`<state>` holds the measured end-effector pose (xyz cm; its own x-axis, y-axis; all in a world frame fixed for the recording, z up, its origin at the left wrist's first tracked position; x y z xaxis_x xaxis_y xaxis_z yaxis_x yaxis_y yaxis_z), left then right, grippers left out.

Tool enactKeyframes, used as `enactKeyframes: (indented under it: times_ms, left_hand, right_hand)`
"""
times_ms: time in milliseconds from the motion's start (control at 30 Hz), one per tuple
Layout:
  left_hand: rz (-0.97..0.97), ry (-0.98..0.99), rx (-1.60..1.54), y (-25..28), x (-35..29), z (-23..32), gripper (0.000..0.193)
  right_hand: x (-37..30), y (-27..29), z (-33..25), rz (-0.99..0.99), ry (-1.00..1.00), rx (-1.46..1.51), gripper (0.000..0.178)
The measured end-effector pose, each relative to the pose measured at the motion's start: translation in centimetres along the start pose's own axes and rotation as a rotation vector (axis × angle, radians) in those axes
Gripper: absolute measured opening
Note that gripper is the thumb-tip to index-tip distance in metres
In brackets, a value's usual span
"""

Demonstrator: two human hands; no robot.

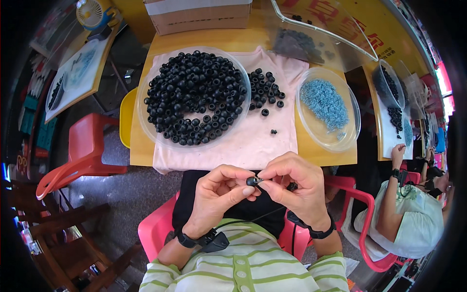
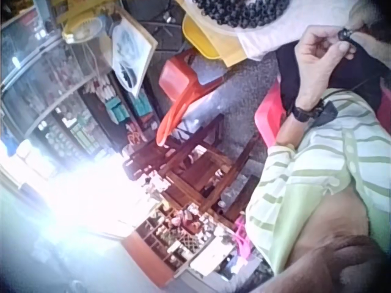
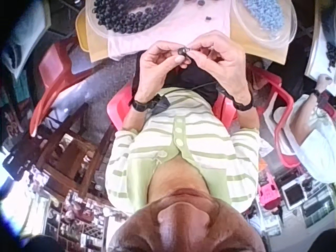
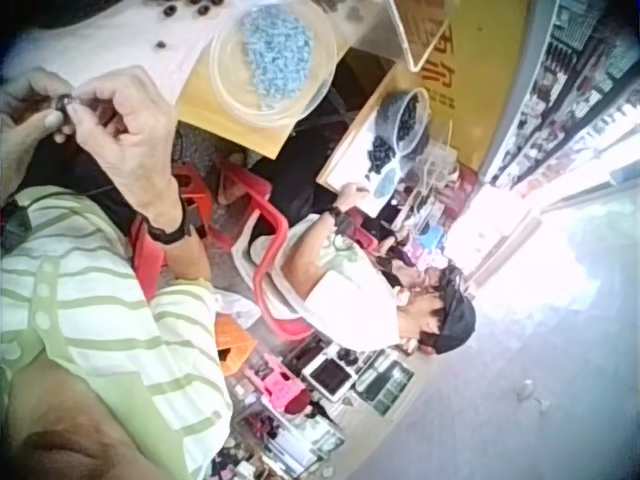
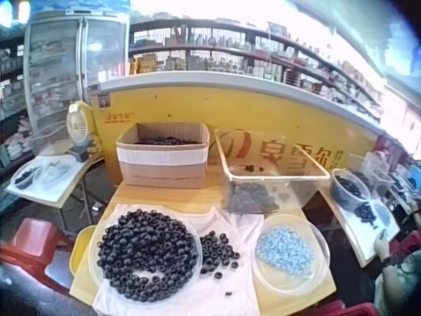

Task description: Inserting small blue plastic pins into larger black plastic components at a workshop table.

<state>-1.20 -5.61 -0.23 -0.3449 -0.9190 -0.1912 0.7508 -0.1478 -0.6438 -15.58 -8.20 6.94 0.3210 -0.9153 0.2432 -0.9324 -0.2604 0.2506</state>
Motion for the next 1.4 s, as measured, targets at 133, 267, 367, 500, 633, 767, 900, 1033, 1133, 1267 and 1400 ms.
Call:
enactKeyframes:
  times_ms: [133, 267, 367, 500, 633, 767, 900, 1033, 1133, 1267, 1400]
  left_hand:
    - [0.012, 0.014, -0.012, 0.0, 0.0, -0.2, 0.023]
    - [0.018, 0.018, -0.027, 0.1, 0.1, -0.3, 0.022]
    - [0.013, 0.005, -0.018, 0.3, 0.2, -0.1, 0.023]
    - [0.114, -0.001, 0.086, 0.5, 0.3, 0.1, 0.021]
    - [0.104, -0.009, 0.049, 0.7, 0.4, -0.1, 0.022]
    - [0.082, 0.047, -0.066, 1.3, 1.0, -0.9, 0.021]
    - [0.137, 0.073, -0.059, 2.1, 1.6, -1.5, 0.02]
    - [0.097, 0.076, -0.156, 2.5, 1.9, -1.6, 0.019]
    - [0.102, 0.151, -0.213, 2.7, 1.7, -1.7, 0.017]
    - [0.089, 0.226, -0.288, 3.1, 1.6, -2.2, 0.018]
    - [0.039, 0.31, -0.446, 2.2, 1.7, -2.9, 0.022]
  right_hand:
    - [-0.2, 0.1, -0.4, 0.008, 0.038, -0.064, 0.015]
    - [-0.4, 0.2, -0.4, 0.002, 0.019, -0.088, 0.015]
    - [-0.1, 0.2, -0.1, 0.036, 0.037, -0.104, 0.016]
    - [-0.2, -0.2, 0.3, 0.009, 0.021, -0.103, 0.018]
    - [-0.3, -0.4, -0.2, 0.054, 0.129, -0.231, 0.02]
    - [-1.1, -1.5, -1.4, 0.066, 0.382, -0.615, 0.028]
    - [-0.9, -2.1, -0.9, -0.028, 0.394, -0.721, 0.035]
    - [1.3, 1.2, 2.6, 0.103, 0.101, -0.734, 0.02]
    - [2.2, 2.2, 3.8, 0.155, 0.081, -0.779, 0.017]
    - [2.9, 1.3, 4.8, 0.057, 0.107, -0.915, 0.024]
    - [2.8, 1.1, 5.8, -0.005, 0.103, -0.973, 0.027]
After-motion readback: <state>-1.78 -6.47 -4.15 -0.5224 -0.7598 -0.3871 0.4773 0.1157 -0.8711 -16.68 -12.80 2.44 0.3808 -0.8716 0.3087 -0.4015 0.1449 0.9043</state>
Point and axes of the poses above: each hand's wrist, its own x-axis towards the middle knuckle, its own y-axis out of the back of the hand, z = x × y, the point moved 8 cm from there along x, towards the middle knuckle, and after that the axes turned 5 degrees about y, right-handed, at the moved point
